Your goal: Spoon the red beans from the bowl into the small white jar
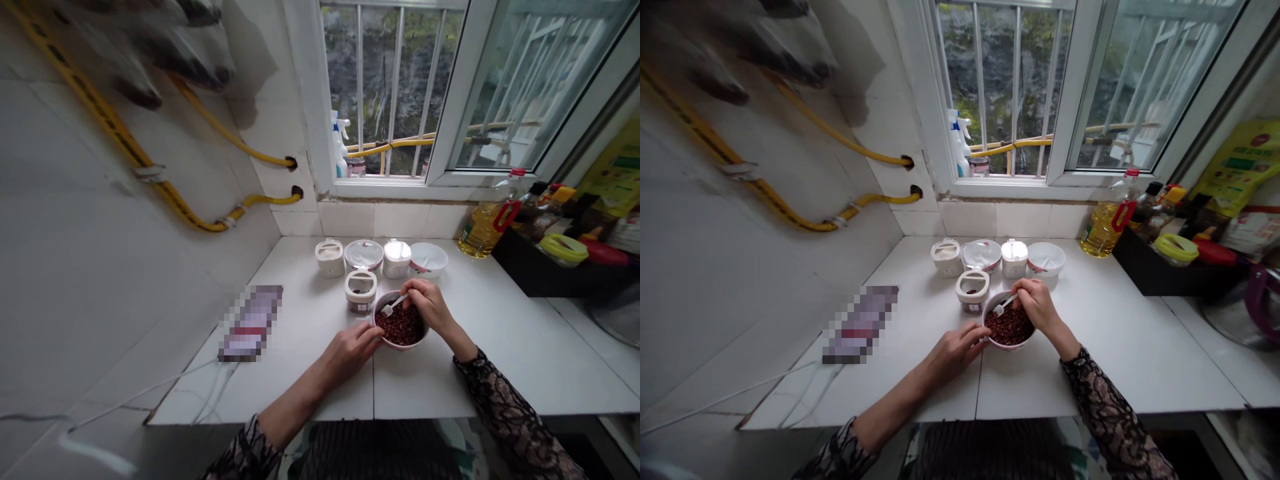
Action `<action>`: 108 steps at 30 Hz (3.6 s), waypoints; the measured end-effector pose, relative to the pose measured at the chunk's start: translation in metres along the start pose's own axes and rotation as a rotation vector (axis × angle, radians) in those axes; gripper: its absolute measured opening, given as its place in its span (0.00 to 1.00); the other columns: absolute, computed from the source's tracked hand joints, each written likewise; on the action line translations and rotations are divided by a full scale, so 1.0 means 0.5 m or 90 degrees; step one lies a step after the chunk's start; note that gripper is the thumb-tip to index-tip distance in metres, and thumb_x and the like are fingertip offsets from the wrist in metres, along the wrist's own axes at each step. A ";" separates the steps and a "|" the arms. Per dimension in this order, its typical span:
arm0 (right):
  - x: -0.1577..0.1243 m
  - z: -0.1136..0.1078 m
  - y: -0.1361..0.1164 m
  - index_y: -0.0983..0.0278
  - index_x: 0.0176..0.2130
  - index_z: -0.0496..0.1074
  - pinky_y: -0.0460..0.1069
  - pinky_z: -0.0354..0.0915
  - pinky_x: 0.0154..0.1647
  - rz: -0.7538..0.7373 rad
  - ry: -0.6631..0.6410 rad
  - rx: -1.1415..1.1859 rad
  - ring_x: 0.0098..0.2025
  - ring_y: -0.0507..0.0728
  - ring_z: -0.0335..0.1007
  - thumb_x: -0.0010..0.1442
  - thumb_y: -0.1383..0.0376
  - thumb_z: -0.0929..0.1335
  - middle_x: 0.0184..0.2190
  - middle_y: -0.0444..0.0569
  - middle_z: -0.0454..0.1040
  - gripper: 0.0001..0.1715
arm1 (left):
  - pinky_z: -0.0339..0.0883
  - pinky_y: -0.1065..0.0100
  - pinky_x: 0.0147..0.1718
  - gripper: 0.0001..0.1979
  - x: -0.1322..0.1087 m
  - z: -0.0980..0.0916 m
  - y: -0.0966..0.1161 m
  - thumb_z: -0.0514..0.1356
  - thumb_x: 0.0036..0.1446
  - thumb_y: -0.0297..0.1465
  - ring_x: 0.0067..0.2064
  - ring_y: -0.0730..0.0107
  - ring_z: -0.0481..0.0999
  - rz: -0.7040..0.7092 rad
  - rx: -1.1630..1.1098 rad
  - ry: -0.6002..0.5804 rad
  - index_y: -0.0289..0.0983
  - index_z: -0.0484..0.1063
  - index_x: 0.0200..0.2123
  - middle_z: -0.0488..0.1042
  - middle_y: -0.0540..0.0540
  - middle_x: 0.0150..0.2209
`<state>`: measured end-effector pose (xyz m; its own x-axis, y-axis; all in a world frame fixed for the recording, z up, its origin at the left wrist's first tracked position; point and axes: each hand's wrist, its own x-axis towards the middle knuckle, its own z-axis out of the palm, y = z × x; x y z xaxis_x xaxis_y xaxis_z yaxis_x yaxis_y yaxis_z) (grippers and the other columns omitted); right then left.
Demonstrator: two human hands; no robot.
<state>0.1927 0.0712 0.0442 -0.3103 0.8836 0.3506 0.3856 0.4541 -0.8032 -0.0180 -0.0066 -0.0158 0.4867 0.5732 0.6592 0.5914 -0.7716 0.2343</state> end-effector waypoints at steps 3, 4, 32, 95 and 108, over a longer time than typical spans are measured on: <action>0.000 0.002 0.001 0.62 0.26 0.70 0.49 0.64 0.33 0.062 0.005 0.080 0.22 0.54 0.69 0.52 0.65 0.61 0.16 0.42 0.73 0.10 | 0.72 0.74 0.28 0.10 -0.001 0.000 0.000 0.48 0.70 0.31 0.31 0.73 0.76 0.001 -0.001 0.000 0.35 0.67 0.44 0.73 0.46 0.33; 0.001 0.002 0.003 0.62 0.26 0.70 0.49 0.63 0.31 0.083 0.012 0.104 0.22 0.54 0.68 0.51 0.64 0.61 0.16 0.42 0.72 0.10 | 0.72 0.74 0.28 0.09 -0.001 0.000 -0.001 0.49 0.70 0.31 0.31 0.73 0.76 -0.001 -0.002 -0.002 0.35 0.67 0.44 0.73 0.46 0.33; 0.002 0.005 -0.033 0.60 0.36 0.70 0.57 0.60 0.53 -0.230 0.112 -0.112 0.36 0.59 0.71 0.64 0.68 0.60 0.26 0.45 0.77 0.11 | 0.72 0.74 0.27 0.08 0.000 -0.002 0.001 0.50 0.68 0.29 0.30 0.73 0.76 -0.009 0.002 -0.001 0.36 0.68 0.44 0.73 0.46 0.34; 0.000 0.009 0.004 0.59 0.27 0.69 0.58 0.58 0.53 -0.093 -0.037 -0.093 0.28 0.57 0.69 0.56 0.70 0.60 0.17 0.41 0.73 0.12 | 0.71 0.74 0.28 0.09 -0.002 0.001 -0.001 0.50 0.69 0.31 0.31 0.72 0.76 -0.005 -0.008 -0.002 0.35 0.67 0.45 0.73 0.46 0.34; 0.001 -0.006 -0.004 0.61 0.24 0.69 0.49 0.64 0.34 0.049 0.043 0.038 0.22 0.54 0.67 0.51 0.66 0.61 0.15 0.42 0.71 0.09 | 0.71 0.75 0.28 0.09 0.000 0.000 0.000 0.49 0.70 0.31 0.30 0.74 0.76 0.001 0.003 0.005 0.36 0.67 0.44 0.73 0.47 0.33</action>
<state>0.1943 0.0711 0.0477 -0.2212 0.9220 0.3178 0.3534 0.3795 -0.8550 -0.0179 -0.0067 -0.0158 0.4826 0.5703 0.6647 0.5936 -0.7710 0.2305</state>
